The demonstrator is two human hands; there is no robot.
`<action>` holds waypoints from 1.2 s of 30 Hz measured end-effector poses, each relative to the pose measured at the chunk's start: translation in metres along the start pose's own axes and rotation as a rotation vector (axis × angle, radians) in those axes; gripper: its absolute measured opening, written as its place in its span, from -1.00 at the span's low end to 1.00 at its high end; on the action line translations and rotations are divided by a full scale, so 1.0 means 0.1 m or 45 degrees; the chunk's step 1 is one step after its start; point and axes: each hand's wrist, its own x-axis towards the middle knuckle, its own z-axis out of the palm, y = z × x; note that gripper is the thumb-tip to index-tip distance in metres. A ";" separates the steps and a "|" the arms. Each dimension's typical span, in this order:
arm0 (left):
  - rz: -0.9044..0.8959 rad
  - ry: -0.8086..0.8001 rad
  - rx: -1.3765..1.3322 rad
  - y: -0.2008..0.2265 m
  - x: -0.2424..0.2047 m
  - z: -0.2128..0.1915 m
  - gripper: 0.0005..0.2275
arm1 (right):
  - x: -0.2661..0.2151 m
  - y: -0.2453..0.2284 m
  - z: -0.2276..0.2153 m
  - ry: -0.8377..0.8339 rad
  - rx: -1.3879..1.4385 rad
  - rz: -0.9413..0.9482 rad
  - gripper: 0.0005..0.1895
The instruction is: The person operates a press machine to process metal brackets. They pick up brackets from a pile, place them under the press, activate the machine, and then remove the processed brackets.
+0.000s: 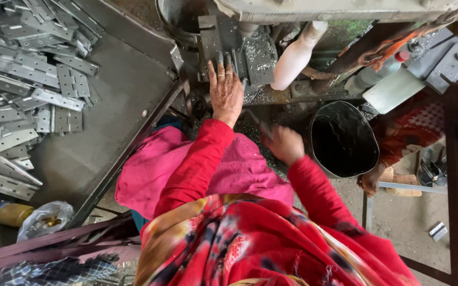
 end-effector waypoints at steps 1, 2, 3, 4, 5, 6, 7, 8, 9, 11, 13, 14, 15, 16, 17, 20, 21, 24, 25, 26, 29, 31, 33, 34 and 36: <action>-0.006 0.002 -0.017 0.00 -0.04 0.00 -0.46 | -0.10 0.02 0.17 -0.013 0.093 0.041 -0.47; -0.012 0.005 -0.034 0.01 -0.08 0.00 -0.47 | -0.17 0.04 0.29 -0.027 0.186 0.082 -0.49; -0.003 0.033 -0.029 0.02 -0.10 -0.01 -0.53 | -0.18 0.06 0.34 -0.028 0.195 0.116 -0.50; 0.006 0.061 -0.024 0.04 -0.13 -0.02 -0.59 | -0.17 0.09 0.35 -0.029 0.203 0.150 -0.50; 0.023 0.082 -0.007 0.01 -0.17 -0.03 -0.64 | -0.15 0.05 0.36 -0.034 0.227 0.184 -0.50; 0.015 0.097 -0.068 -0.03 -0.19 -0.03 -0.64 | -0.10 0.02 0.34 -0.070 0.223 0.180 -0.49; 0.011 0.120 -0.143 -0.01 -0.17 0.00 -0.64 | -0.03 0.05 0.26 -0.097 0.209 0.185 -0.47; 0.007 0.143 -0.218 0.01 -0.13 0.02 -0.64 | 0.06 0.09 0.18 -0.124 0.195 0.190 -0.45; 0.007 0.171 -0.186 -0.02 -0.08 0.04 -0.66 | 0.16 0.09 0.11 -0.110 0.167 0.163 -0.43; 0.017 0.207 -0.134 -0.05 -0.02 0.11 -0.69 | 0.20 0.11 0.11 -0.098 0.112 0.129 -0.37; -0.021 0.071 -0.175 -0.03 0.02 0.18 -0.68 | 0.10 0.13 0.25 0.023 0.103 0.067 -0.40; -0.034 0.014 -0.195 -0.02 0.05 0.19 -0.68 | 0.06 0.14 0.33 0.097 0.097 0.037 -0.40; -0.029 0.082 -0.210 -0.01 0.05 0.20 -0.67 | 0.00 0.15 0.42 0.096 0.129 0.065 -0.42; -0.025 0.150 -0.225 0.00 0.04 0.19 -0.65 | -0.05 0.14 0.50 0.096 0.160 0.093 -0.45; -0.031 0.225 -0.233 -0.03 0.04 0.18 -0.64 | -0.03 0.14 0.52 0.099 0.191 0.105 -0.46; -0.011 0.135 -0.181 -0.08 -0.01 0.13 -0.66 | 0.04 0.14 0.48 -0.026 0.260 0.066 -0.38; -0.005 0.124 -0.148 -0.08 0.04 0.12 -0.66 | 0.13 0.17 0.38 -0.019 0.214 0.061 -0.36; -0.009 0.100 -0.068 -0.09 0.19 0.11 -0.66 | 0.25 0.20 0.14 0.004 0.113 0.062 -0.35; -0.015 0.110 -0.056 -0.10 0.20 0.12 -0.65 | 0.21 0.17 0.14 0.025 0.107 0.079 -0.36; -0.021 0.119 -0.044 -0.10 0.20 0.14 -0.65 | 0.15 0.14 0.15 0.046 0.102 0.096 -0.38; -0.036 0.268 -0.061 -0.06 0.20 0.17 -0.62 | -0.11 0.06 0.30 -0.049 0.136 0.122 -0.47; -0.044 0.160 -0.138 -0.07 0.13 0.18 -0.67 | -0.14 0.03 0.31 -0.061 0.256 0.156 -0.49; -0.047 0.068 -0.145 -0.10 0.08 0.18 -0.67 | -0.11 0.00 0.28 -0.089 0.286 0.161 -0.49; -0.041 0.028 -0.121 -0.09 0.04 0.20 -0.65 | -0.07 0.01 0.23 -0.112 0.253 0.159 -0.48; -0.032 0.031 -0.089 -0.10 0.26 0.20 -0.64 | 0.18 0.03 0.01 -0.056 0.177 0.091 -0.46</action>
